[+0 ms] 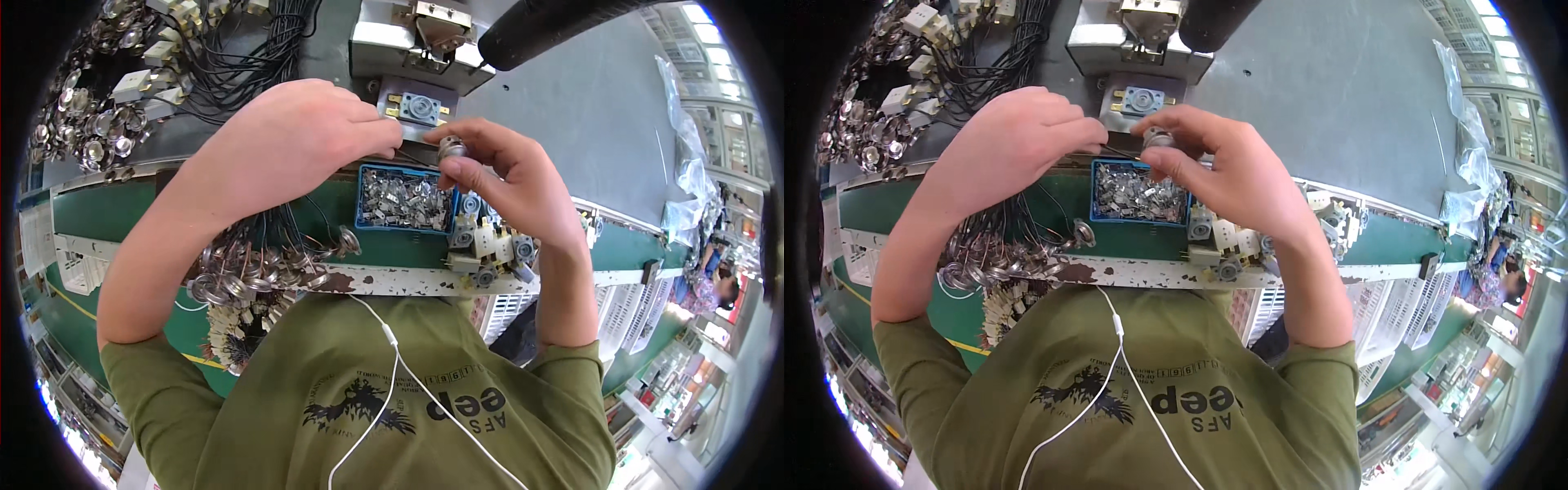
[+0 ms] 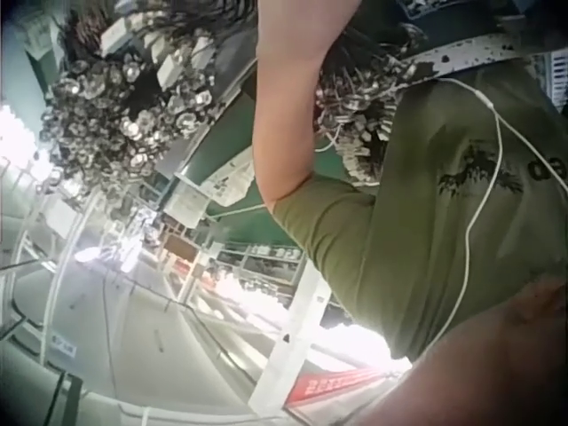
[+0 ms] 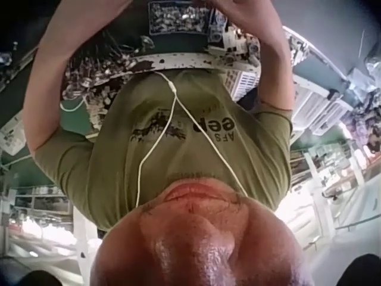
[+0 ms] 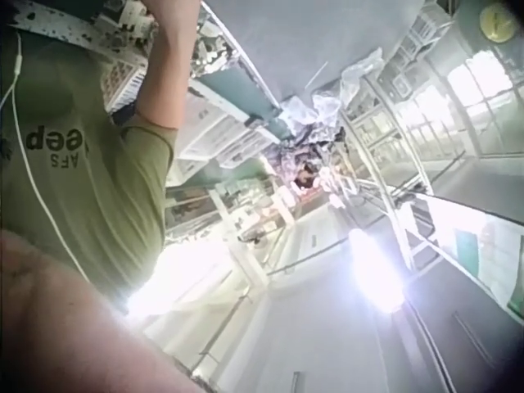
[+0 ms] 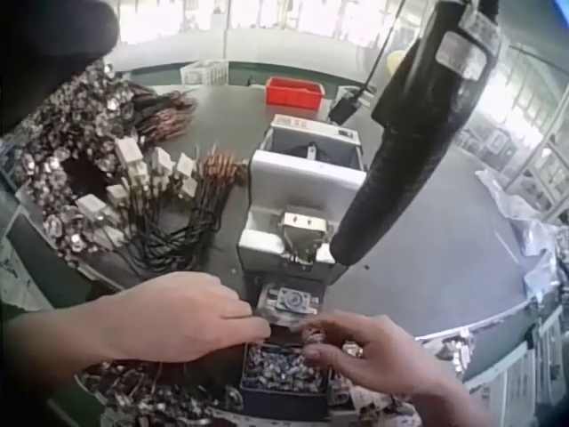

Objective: Assembling electrical components using a handheld power tool on a production floor.

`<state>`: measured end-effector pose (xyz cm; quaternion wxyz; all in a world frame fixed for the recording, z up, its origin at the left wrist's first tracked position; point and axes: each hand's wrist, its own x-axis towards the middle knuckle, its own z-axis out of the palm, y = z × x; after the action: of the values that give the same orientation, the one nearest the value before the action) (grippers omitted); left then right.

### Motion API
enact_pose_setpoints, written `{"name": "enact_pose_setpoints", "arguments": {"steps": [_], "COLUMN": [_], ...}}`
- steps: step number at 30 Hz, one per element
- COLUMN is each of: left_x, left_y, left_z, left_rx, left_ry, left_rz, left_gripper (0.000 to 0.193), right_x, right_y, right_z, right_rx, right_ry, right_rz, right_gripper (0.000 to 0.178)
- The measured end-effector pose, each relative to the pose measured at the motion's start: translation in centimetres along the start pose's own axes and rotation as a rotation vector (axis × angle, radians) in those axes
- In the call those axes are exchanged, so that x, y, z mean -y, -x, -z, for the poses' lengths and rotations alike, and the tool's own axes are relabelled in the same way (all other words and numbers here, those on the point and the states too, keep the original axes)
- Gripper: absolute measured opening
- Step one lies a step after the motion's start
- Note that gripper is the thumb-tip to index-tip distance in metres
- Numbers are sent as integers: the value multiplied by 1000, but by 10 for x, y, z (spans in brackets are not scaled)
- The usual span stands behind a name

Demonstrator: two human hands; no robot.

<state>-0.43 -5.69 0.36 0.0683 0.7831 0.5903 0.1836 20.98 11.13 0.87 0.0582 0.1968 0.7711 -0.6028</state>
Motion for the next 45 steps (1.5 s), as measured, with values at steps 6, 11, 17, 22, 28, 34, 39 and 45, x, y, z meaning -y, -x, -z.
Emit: {"name": "enact_pose_setpoints", "arguments": {"steps": [6,11,17,22,28,34,39,45], "left_x": [-16,-14,-13,-17,-2,20,24,13], "left_y": [-9,-8,-7,0,-16,-41,-36,-41], "left_z": [-9,-11,-13,-2,11,-17,-27,-17], "left_rx": [-182,-89,16,187,13,178,158,158], "left_ry": [45,-44,-14,-12,313,170,145,62], "left_rz": [54,42,47,-48,238,455,360,379], "left_gripper": [15,25,22,39,33,33,32,33], "right_x": [-25,-7,-13,-33,-37,24,64,65], "right_y": [15,9,7,0,-1,1,-6,-44], "right_z": [-39,-17,-12,-21,-7,31,31,66], "right_rx": [-444,-56,-57,-508,-540,-816,-1028,-1046], "right_ry": [-280,-46,32,526,637,153,335,227], "right_rz": [314,68,88,338,464,958,998,997], "right_gripper": [41,33,37,53,65,46,51,48]}}
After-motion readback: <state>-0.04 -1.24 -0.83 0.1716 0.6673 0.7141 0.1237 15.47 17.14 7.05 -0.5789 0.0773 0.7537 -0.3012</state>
